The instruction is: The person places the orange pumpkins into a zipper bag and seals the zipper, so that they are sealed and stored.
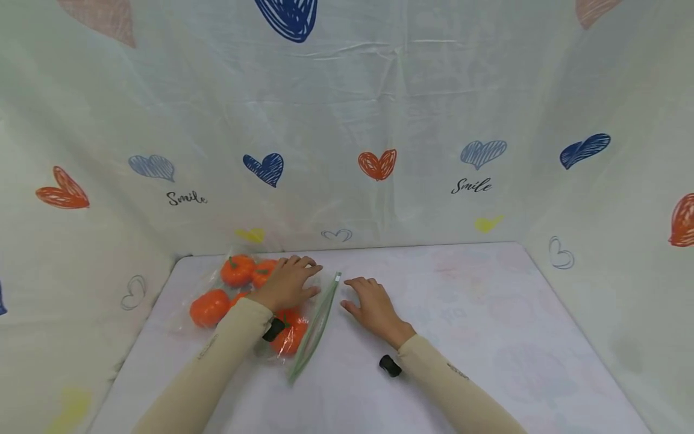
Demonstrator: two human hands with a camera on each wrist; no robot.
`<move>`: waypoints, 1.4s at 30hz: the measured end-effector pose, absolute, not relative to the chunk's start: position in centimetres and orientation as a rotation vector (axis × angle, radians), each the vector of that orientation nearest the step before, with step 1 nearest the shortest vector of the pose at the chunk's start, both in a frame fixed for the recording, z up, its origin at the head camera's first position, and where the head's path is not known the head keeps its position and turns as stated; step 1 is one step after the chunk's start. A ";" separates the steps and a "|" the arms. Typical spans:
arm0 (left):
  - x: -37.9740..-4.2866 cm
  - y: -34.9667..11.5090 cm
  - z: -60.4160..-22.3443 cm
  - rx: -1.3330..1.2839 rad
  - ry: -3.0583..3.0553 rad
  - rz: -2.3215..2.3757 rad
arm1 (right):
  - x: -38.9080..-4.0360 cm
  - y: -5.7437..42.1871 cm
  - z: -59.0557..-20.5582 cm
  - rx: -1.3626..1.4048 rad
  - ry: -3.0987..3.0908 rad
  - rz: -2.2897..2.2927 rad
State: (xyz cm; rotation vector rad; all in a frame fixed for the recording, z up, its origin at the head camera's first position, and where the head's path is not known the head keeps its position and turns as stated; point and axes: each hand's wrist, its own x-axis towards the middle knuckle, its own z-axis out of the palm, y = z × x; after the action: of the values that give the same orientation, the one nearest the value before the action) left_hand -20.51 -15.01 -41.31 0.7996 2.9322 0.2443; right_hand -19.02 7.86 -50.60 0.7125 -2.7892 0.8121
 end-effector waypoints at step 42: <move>-27.2 -11.1 -44.8 0.933 2.759 0.048 | -19.4 6.7 -50.5 0.530 -2.892 1.136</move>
State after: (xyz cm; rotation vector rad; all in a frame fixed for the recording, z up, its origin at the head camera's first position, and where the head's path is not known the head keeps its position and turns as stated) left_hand -27.24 -11.11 -44.79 0.9325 2.7587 0.0481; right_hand -19.42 6.72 -50.50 0.5299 -2.8918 1.1362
